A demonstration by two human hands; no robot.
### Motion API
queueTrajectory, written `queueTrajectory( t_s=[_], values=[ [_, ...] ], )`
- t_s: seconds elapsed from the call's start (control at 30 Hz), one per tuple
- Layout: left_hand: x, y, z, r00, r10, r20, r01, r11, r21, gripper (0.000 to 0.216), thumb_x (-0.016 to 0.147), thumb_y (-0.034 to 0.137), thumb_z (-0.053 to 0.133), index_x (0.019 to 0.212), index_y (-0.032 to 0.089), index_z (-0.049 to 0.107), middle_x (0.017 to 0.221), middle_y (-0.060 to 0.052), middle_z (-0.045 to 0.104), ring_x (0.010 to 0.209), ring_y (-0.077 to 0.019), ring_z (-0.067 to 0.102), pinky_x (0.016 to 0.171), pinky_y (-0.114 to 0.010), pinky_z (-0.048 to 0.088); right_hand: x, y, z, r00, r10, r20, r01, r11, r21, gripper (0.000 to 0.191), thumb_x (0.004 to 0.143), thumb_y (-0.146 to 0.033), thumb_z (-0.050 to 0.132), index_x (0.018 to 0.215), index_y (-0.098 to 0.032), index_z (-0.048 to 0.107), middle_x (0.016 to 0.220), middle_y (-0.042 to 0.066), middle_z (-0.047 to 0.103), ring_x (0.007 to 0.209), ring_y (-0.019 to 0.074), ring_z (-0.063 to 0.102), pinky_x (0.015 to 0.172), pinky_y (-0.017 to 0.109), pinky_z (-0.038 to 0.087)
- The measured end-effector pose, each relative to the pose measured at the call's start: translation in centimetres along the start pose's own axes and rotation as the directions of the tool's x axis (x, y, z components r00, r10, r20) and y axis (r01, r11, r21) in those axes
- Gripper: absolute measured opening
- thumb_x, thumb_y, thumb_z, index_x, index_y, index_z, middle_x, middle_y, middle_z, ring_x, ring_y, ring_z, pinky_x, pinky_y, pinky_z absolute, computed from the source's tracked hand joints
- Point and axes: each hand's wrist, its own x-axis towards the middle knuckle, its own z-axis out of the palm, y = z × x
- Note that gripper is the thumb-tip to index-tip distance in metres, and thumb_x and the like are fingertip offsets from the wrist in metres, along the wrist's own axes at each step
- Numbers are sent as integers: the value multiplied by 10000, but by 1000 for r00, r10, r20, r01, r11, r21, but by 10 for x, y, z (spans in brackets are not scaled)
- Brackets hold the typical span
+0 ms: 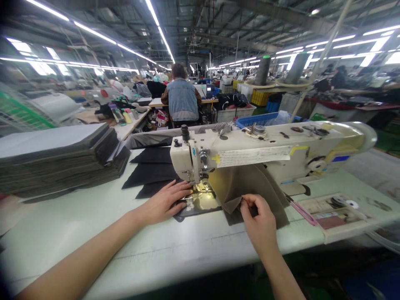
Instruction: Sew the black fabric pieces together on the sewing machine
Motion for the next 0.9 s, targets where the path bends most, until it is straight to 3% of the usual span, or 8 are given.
queueTrajectory(
  t_s=[0.9],
  values=[
    [5,-4,-8,999,-42,27,42,999,-13,499,961,390,562,1431,234,511,1538,-109,465,1432,-299,413,1212,-527,237,1,1,1,999,50,-22,-49,998,25,247,802,-450,595,827,-224,692,765,30,694,707,204,646,710,318,527]
  ],
)
